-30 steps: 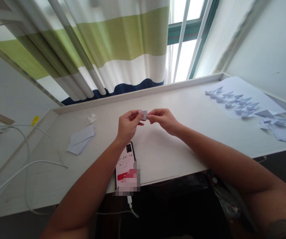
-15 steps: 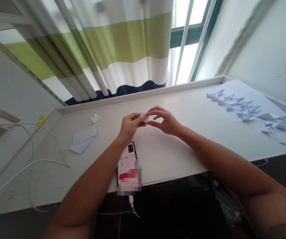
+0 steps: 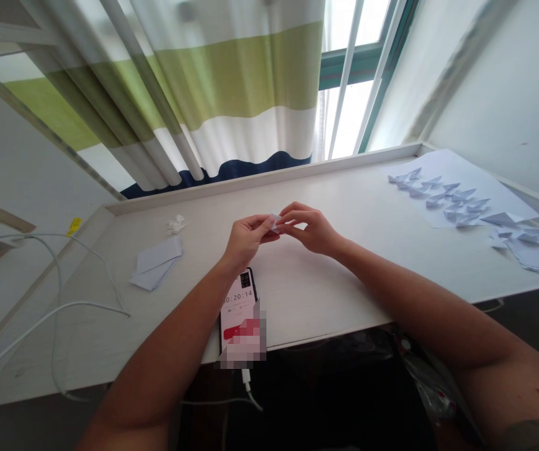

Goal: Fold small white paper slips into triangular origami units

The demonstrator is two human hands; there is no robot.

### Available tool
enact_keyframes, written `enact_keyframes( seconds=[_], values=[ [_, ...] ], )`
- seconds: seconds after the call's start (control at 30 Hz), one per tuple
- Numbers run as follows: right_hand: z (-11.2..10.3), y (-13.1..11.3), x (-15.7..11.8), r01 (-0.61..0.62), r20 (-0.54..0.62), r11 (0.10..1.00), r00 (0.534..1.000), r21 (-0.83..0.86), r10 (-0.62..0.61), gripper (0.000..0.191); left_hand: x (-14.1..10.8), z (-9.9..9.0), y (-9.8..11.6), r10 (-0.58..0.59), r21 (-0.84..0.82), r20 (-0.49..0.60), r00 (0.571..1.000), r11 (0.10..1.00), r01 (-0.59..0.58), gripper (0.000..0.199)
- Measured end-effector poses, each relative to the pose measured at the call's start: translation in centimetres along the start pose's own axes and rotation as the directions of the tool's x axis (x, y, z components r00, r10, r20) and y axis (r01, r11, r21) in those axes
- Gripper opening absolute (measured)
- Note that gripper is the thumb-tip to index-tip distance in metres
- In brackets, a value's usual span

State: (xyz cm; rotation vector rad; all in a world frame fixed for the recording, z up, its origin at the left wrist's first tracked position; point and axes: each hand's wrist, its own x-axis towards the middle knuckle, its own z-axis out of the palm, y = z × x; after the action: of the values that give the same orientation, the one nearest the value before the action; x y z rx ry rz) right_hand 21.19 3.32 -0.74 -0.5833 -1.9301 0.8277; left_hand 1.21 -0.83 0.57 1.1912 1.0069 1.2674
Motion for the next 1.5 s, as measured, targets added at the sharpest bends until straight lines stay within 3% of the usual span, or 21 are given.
enact_keyframes(
  seconds=[0.13,0.33,0.67,0.83,1.03,1.3,1.5],
  values=[
    [0.3,-0.1,0.1,-0.021,-0.070,0.999,0.997,-0.025,0.020,0.041,-0.3,0.2,0.1,0.012,0.003,0.058,0.998,1.000,-0.012,0.044],
    [0.6,-0.3,0.1,-0.114,-0.144,0.993,0.984,-0.036,0.108,0.047,-0.2,0.1,0.1,0.091,0.134,0.132,0.987,0.985,-0.109,0.054],
    [1.2,0.5,-0.1,-0.090,-0.229,0.995,0.969,0.034,0.096,0.033,0.1,0.1,-0.6,0.108,0.155,0.139,0.984,0.979,-0.130,0.055],
    [1.4,0.7,0.0,-0.092,-0.208,0.993,0.973,0.069,0.105,0.032,0.2,0.2,-0.6,0.072,0.152,0.129,0.989,0.984,-0.091,0.052],
    [0.9,0.2,0.2,-0.194,-0.065,0.973,0.977,0.128,0.203,0.042,0.3,-0.2,-0.2,0.074,0.191,0.139,0.987,0.977,-0.101,0.050],
    [0.6,-0.5,0.2,-0.214,-0.079,0.965,0.971,0.150,0.228,0.040,-0.2,0.0,0.1,0.095,0.282,0.170,0.981,0.949,-0.140,0.043],
    [0.3,-0.1,0.5,-0.186,-0.099,0.941,0.970,0.284,0.222,0.045,-0.6,0.4,-0.4,0.253,0.452,0.137,0.958,0.844,-0.288,0.036]
  ],
)
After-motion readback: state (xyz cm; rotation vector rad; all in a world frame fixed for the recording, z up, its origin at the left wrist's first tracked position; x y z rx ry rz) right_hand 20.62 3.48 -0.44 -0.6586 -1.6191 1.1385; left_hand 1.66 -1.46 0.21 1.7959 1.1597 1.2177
